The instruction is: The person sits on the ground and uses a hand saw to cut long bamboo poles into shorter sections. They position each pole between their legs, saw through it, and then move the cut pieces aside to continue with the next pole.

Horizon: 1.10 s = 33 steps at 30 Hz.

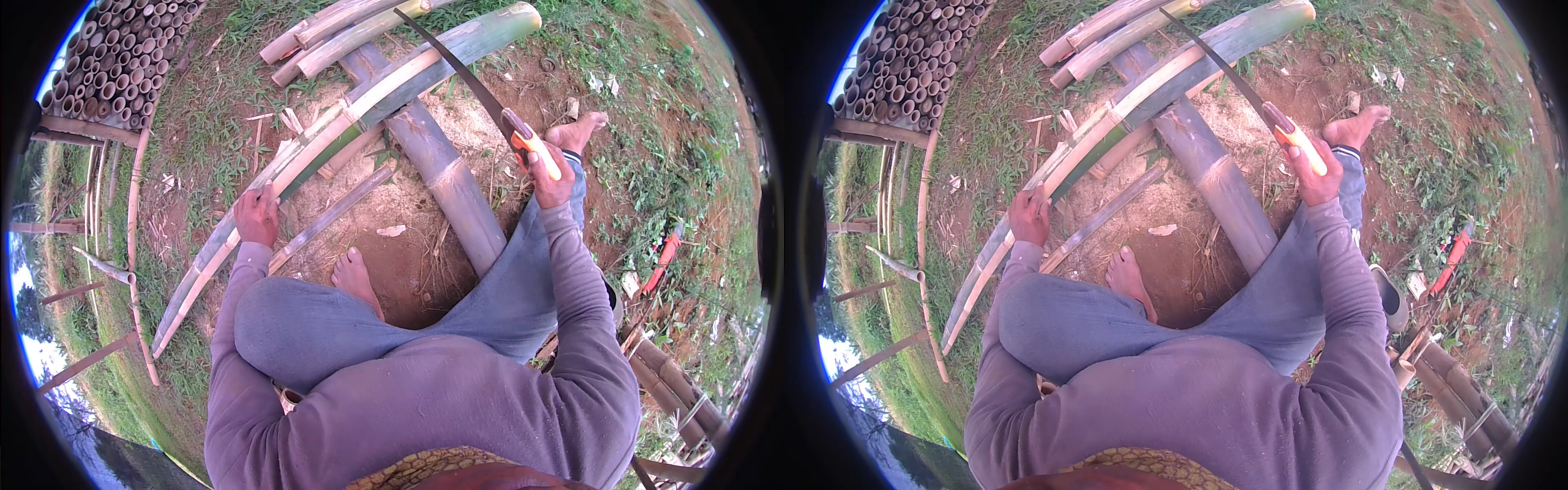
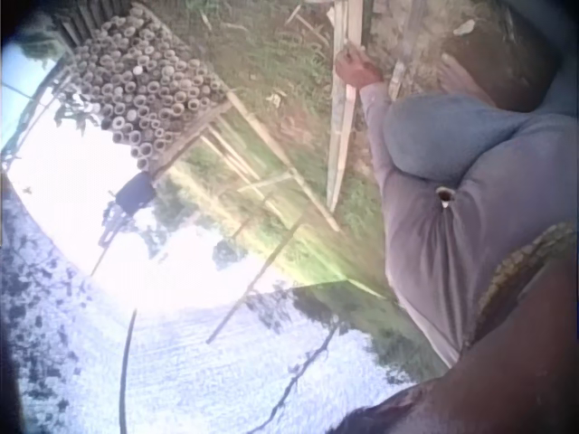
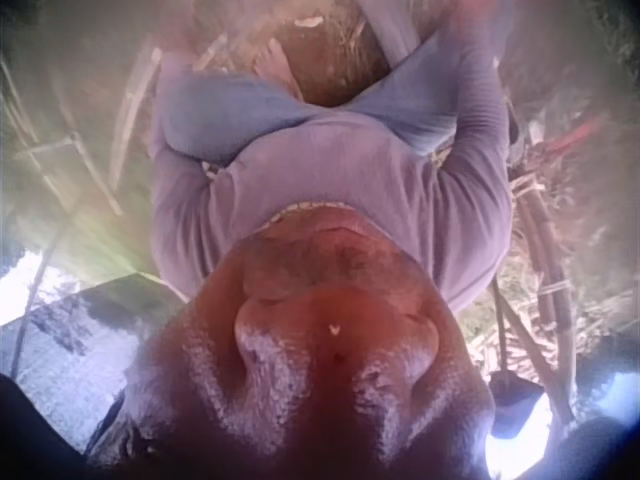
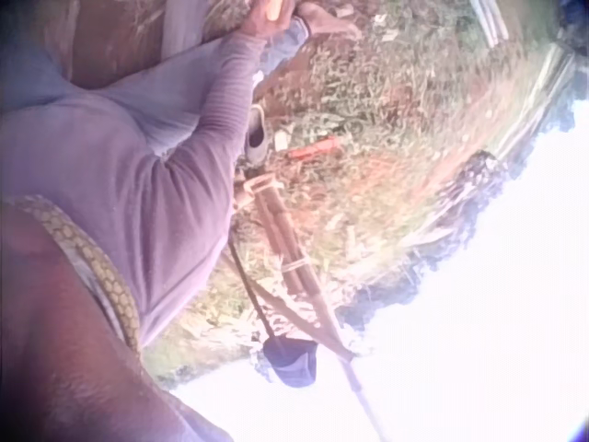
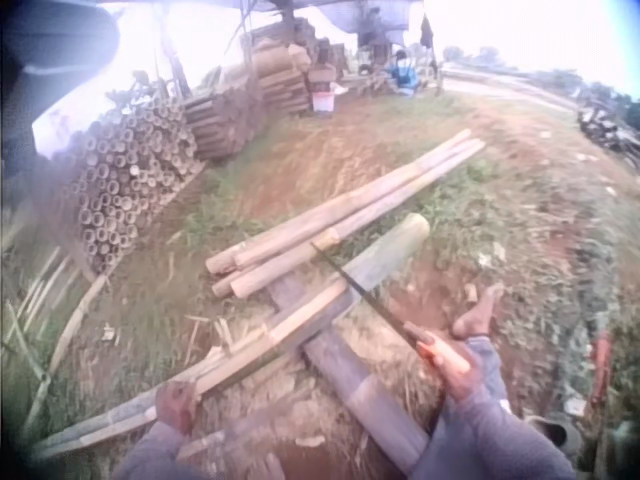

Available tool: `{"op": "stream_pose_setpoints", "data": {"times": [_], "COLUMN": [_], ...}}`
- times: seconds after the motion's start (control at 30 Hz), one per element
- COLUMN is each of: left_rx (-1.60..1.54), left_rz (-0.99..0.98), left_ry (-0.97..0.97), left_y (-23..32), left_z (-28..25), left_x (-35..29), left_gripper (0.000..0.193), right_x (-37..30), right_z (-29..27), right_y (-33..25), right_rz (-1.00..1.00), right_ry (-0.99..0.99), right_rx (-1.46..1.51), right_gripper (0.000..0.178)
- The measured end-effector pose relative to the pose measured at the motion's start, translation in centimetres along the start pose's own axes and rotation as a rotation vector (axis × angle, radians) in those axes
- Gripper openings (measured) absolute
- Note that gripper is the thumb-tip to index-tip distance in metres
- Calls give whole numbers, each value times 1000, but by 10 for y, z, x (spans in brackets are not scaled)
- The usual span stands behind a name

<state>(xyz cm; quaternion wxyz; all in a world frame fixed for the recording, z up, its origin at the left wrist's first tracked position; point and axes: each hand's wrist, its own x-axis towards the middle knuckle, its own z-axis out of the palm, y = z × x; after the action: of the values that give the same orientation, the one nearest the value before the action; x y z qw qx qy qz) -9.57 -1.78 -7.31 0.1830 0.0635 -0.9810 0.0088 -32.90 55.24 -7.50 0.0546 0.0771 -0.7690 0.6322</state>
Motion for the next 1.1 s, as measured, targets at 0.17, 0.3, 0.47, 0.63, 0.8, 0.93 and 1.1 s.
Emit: {"op": "stream_pose_setpoints", "data": {"times": [0.17, 0.3, 0.47, 0.63, 0.8, 0.93, 1.1], "left_rx": [-13, 1, 23, 37, -17, 35, -93], "left_rz": [-32, -18, -23, -33, -35, -64, -21], "left_ry": [-5, 5, 1, 13, 11, 12, -77], "left_y": [-1, -1, 3, -1, 1, 4, 42], "left_z": [-1, -3, -5, 0, 3, -12, -24], "left_x": [-9, -5, 0, -10, -1, -10, -64], "left_gripper": [50, 48, 47, 48, 48, 49, 53], "right_x": [-22, -1, 19, -28, 26, 41, -23], "right_z": [-15, -1, 17, -22, 22, 48, -6], "right_y": [5, 0, 16, 2, 9, -25, -30], "right_rz": [-51, -40, -57, -7, -132, 125, 34], "right_ry": [-24, -20, -12, -34, 41, 66, 313], "right_rx": [218, 15, 87, 180, -16, 201, 292], "right_gripper": [31, 33, 34, 31, 29, 29, 32]}}
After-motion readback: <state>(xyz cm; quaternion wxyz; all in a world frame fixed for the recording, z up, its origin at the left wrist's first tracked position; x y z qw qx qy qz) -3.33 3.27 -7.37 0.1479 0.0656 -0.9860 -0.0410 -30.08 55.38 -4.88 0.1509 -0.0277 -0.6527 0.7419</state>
